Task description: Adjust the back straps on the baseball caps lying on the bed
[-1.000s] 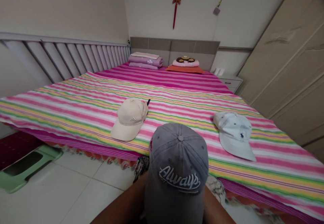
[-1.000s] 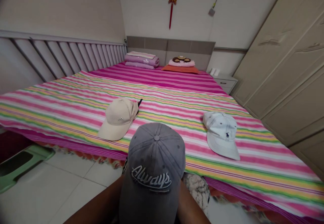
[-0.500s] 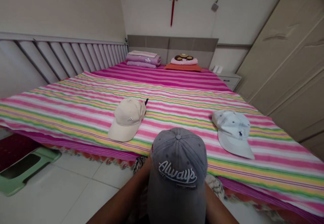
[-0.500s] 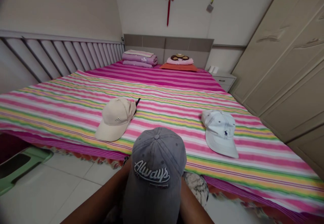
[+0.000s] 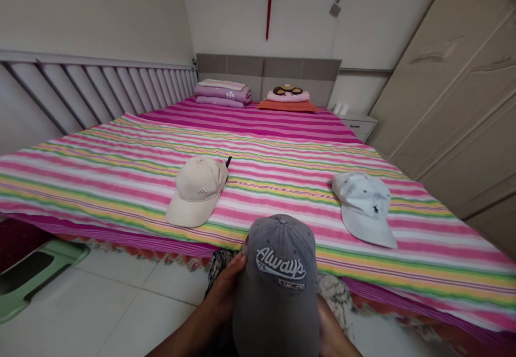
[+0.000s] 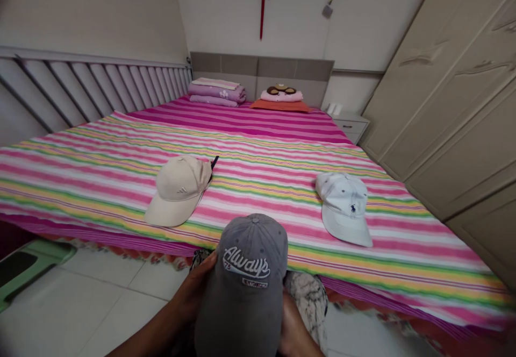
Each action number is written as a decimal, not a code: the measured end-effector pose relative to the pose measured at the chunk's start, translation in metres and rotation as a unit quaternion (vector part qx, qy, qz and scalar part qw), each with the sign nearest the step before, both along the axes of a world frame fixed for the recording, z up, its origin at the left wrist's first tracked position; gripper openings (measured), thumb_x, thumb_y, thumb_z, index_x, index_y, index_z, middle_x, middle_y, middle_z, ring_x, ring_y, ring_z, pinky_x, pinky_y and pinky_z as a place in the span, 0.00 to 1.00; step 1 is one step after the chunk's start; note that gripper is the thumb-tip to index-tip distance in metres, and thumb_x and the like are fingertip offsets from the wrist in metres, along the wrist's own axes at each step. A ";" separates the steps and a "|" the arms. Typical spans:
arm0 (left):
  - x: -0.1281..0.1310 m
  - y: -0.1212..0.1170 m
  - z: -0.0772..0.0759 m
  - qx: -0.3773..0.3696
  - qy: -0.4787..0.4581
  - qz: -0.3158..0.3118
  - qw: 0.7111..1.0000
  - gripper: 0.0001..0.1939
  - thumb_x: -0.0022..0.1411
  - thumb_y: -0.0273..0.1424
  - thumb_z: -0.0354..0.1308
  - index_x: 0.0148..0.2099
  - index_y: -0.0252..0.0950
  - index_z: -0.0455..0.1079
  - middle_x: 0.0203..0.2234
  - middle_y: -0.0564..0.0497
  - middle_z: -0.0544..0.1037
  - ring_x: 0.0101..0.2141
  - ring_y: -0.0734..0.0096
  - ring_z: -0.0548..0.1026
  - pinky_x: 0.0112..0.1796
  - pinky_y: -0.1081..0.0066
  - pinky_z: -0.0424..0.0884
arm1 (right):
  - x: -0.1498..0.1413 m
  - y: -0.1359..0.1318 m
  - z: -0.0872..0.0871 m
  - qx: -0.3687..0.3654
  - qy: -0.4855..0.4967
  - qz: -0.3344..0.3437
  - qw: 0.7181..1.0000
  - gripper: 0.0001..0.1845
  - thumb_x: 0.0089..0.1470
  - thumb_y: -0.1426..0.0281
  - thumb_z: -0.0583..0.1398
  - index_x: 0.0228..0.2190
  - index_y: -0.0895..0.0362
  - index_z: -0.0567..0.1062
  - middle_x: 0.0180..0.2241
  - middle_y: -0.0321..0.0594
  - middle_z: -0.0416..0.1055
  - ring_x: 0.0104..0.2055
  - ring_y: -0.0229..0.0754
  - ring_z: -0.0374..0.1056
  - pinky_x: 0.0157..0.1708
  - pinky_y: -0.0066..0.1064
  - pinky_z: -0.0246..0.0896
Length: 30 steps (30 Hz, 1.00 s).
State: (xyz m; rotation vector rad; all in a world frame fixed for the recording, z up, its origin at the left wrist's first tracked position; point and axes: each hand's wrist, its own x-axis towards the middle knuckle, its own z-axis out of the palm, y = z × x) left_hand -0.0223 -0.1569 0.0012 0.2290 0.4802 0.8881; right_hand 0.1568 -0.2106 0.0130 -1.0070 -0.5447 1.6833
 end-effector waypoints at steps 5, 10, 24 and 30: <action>0.001 -0.002 0.013 -0.033 0.034 0.012 0.999 0.07 0.53 0.27 0.59 0.37 0.37 0.72 0.29 0.53 0.79 0.30 0.69 0.76 0.41 0.68 0.68 | 0.024 -0.012 -0.002 -0.034 0.139 -0.053 0.988 0.17 0.41 0.55 0.64 0.32 0.53 0.77 0.35 0.40 0.77 0.41 0.48 0.71 0.45 0.39 0.61; 0.018 0.021 0.039 0.012 0.052 -0.013 0.998 0.08 0.52 0.30 0.60 0.36 0.35 0.71 0.28 0.50 0.78 0.32 0.67 0.77 0.42 0.66 0.68 | 0.045 0.006 0.033 0.016 0.045 -0.131 0.990 0.17 0.36 0.68 0.69 0.34 0.53 0.77 0.38 0.39 0.77 0.41 0.44 0.71 0.43 0.33 0.63; 0.132 0.197 0.062 0.143 0.133 0.003 0.981 0.02 0.52 0.23 0.56 0.31 0.33 0.67 0.19 0.52 0.74 0.23 0.74 0.73 0.33 0.71 0.68 | 0.148 0.188 0.048 0.153 -0.312 -0.224 0.911 0.24 0.38 0.62 0.60 0.40 0.56 0.70 0.30 0.40 0.76 0.32 0.45 0.71 0.34 0.36 0.64; 0.151 0.201 0.009 0.086 0.271 -0.018 0.959 0.06 0.51 0.20 0.55 0.25 0.33 0.62 0.12 0.59 0.66 0.14 0.81 0.63 0.20 0.78 0.59 | 0.162 0.194 -0.016 0.075 -0.492 -0.255 0.829 0.09 0.50 0.67 0.58 0.34 0.60 0.71 0.33 0.41 0.73 0.36 0.43 0.69 0.41 0.41 0.60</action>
